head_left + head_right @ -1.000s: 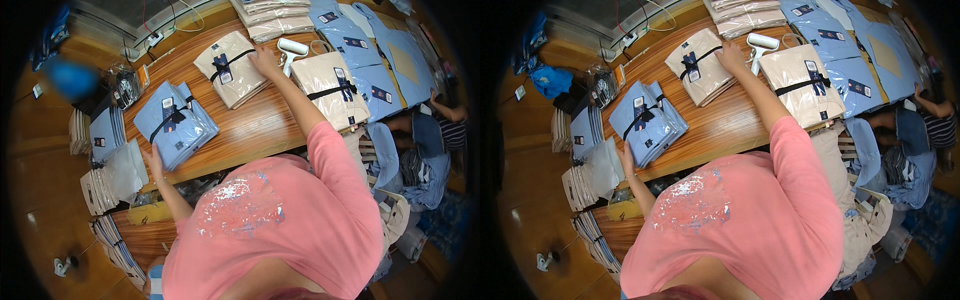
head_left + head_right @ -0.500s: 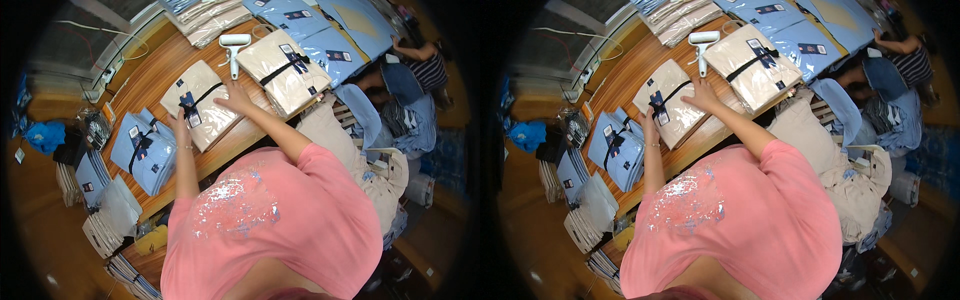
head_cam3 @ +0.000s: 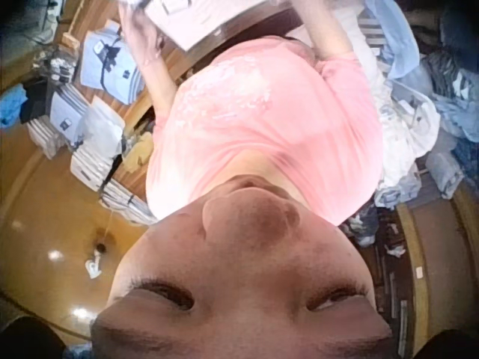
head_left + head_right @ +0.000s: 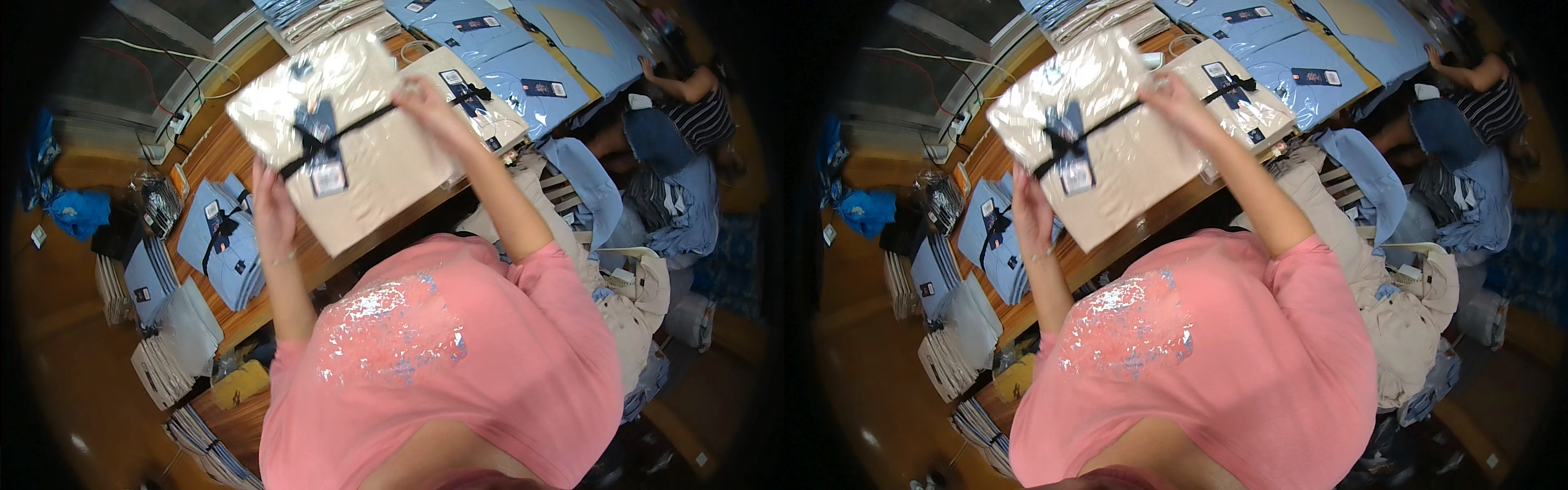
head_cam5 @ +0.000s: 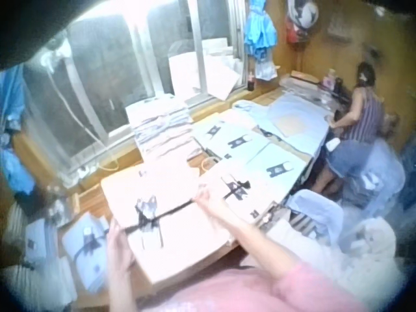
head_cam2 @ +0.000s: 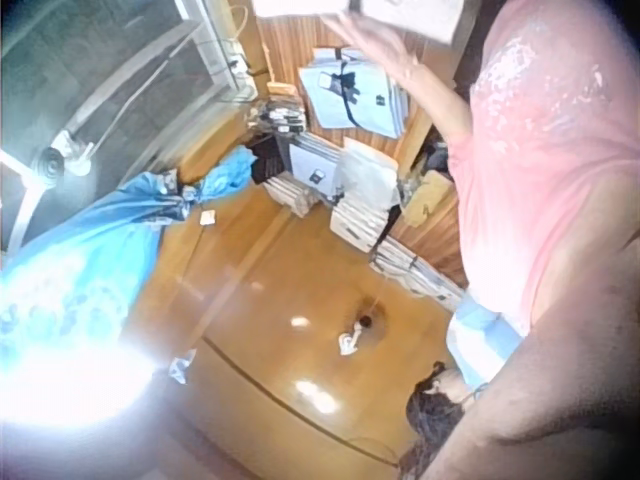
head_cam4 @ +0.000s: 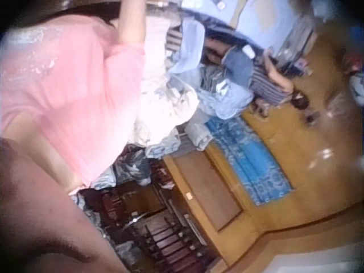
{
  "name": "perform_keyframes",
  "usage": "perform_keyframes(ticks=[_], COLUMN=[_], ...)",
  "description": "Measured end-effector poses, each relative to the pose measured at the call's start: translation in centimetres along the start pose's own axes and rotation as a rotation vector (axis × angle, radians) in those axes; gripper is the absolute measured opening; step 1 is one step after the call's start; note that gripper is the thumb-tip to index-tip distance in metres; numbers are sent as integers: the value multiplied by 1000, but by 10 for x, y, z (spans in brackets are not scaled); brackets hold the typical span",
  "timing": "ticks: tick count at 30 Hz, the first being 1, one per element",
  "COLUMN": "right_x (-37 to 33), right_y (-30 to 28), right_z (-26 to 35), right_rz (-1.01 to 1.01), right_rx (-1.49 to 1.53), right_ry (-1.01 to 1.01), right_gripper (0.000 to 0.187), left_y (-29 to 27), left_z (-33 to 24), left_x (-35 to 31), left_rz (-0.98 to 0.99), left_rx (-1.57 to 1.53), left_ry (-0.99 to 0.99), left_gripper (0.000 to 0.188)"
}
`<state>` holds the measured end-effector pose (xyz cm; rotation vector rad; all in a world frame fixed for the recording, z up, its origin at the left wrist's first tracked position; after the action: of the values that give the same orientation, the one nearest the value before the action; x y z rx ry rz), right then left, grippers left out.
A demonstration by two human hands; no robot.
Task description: The person picks up a light-colored shirt from a pile, spreads it out on a table, places a cardboard insert inside, and folds the shirt around the insert. The person then attaches a tag, slides the folded shirt into a clear plastic bag, seals the bag, and stacks the packaged item onto a pile of other folded shirts.
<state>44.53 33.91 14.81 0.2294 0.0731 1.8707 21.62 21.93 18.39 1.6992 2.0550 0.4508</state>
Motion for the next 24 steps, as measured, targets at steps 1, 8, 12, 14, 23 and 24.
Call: perform_keyframes(ticks=[1, 8, 12, 14, 23, 24], right_x=[7, 83, 80, 73, 72, 71], right_y=[-12, -119, -196, -195, -196, -197], right_z=[23, 64, -34, -43, -44, -46], right_rz=[-15, 73, 44, 6, 14, 17], right_rx=[-84, -832, -1051, -903, -889, -846], right_ry=[11, -205, -98, -24, -21, -5], right_gripper=[54, 51, 55, 56, 55, 55], left_y=[19, 113, 106, 102, 93, 90], left_z=[0, 110, 209, 198, 176, 178], left_x=[6, 78, 90, 94, 106, 104], left_rz=[-26, 27, -62, -62, -269, -238], left_rx=[44, -179, 152, 318, 1090, 1051], left_ry=[49, -42, -109, -34, -87, -48], left_gripper=[43, 48, 48, 47, 57, 69])
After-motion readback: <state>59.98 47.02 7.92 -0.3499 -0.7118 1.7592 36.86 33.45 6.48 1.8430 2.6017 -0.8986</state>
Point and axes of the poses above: each hand's wrist, its own x-axis towards the middle knuckle, its own y-axis out of the palm, z = x × y, the point moved 10 cm from there along x, towards the middle knuckle, and after that the axes turned 12 degrees about -y, right-handed, at the moved point
